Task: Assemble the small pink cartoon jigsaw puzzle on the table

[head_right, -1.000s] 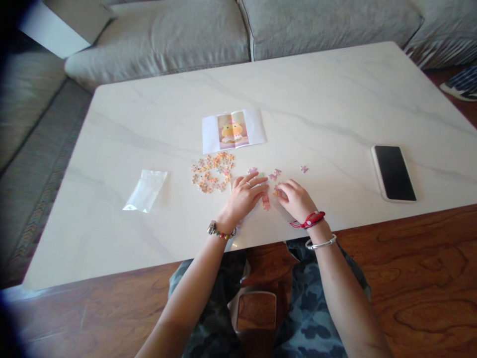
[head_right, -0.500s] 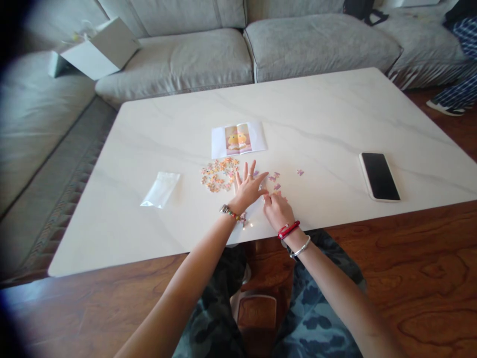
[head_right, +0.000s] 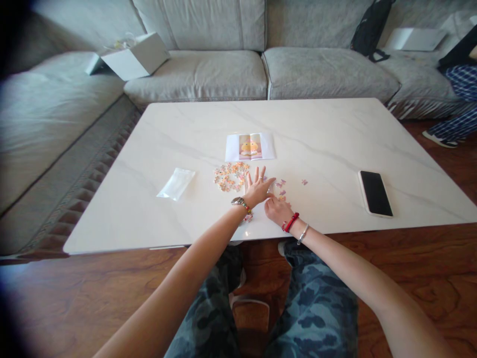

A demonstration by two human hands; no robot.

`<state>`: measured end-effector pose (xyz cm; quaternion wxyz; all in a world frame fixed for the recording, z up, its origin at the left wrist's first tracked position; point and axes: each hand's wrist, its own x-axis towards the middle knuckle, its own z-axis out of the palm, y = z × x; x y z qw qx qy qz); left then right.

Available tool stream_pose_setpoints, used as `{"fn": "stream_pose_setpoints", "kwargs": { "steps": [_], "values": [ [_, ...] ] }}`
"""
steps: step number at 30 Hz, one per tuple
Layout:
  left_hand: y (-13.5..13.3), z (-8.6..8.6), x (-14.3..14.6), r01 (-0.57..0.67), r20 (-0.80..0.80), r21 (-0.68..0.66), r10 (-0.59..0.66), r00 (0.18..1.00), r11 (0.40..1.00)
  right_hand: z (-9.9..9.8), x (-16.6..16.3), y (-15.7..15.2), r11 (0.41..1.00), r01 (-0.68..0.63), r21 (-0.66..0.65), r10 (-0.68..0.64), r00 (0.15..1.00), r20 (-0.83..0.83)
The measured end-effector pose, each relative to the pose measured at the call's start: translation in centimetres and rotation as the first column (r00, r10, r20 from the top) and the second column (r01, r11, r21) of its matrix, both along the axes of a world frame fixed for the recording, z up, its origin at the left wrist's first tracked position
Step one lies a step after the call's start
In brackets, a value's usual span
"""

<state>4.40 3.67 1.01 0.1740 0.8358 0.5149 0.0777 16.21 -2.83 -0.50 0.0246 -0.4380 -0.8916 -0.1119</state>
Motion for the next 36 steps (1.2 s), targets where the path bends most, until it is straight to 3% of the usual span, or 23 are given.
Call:
{"fn": "stream_pose_setpoints", "kwargs": {
  "steps": [7, 13, 16, 19, 22, 25, 28, 32, 36],
  "values": [
    [-0.1, 0.5, 0.2, -0.019, -0.024, -0.028, 0.019, 1.000, 0.999, 0.7, 0.5, 0.7, 1.000, 0.009, 0.001, -0.009, 0.998, -0.064],
    [-0.2, 0.8, 0.3, -0.009, -0.045, -0.018, 0.008, 0.999, 1.000, 1.5, 3.7, 0.7, 0.996, 0.066, -0.061, -0.086, 0.907, -0.411],
    [-0.5, 0.8, 0.5, 0.051, -0.027, 0.064, -0.049, 0.998, 0.997, 0.9, 6.0, -0.5, 0.944, 0.323, -0.075, -0.304, 0.753, -0.584],
    [-1.0, 1.3, 0.7, 0.086, 0.032, 0.126, -0.090, 0.995, 0.988, 0.5, 7.2, -1.5, 0.876, 0.423, -0.231, -0.443, 0.518, -0.732],
    [-1.7, 2.3, 0.8, 0.098, 0.239, 0.104, -0.120, 0.964, 0.990, 1.4, 6.8, -1.7, 0.881, 0.342, -0.327, -0.451, 0.392, -0.802],
    [-2.8, 3.3, 0.4, 0.209, 0.504, 0.024, -0.193, 0.842, 0.978, 3.1, 5.6, -1.5, 0.915, 0.238, -0.325, -0.398, 0.410, -0.821],
    [-4.0, 3.8, -0.5, 0.218, 0.579, -0.060, -0.143, 0.803, 0.974, 4.3, 4.6, -1.6, 0.909, 0.116, -0.401, -0.414, 0.361, -0.836],
    [-4.7, 3.2, -1.6, 0.241, 0.672, -0.198, -0.047, 0.739, 0.950, 4.4, 3.6, -1.7, 0.853, -0.064, -0.518, -0.491, 0.236, -0.838],
    [-4.9, 2.6, -1.7, 0.145, 0.681, -0.225, 0.049, 0.731, 0.963, 4.2, 3.1, -1.4, 0.845, -0.049, -0.533, -0.521, 0.155, -0.840]
  ]
}}
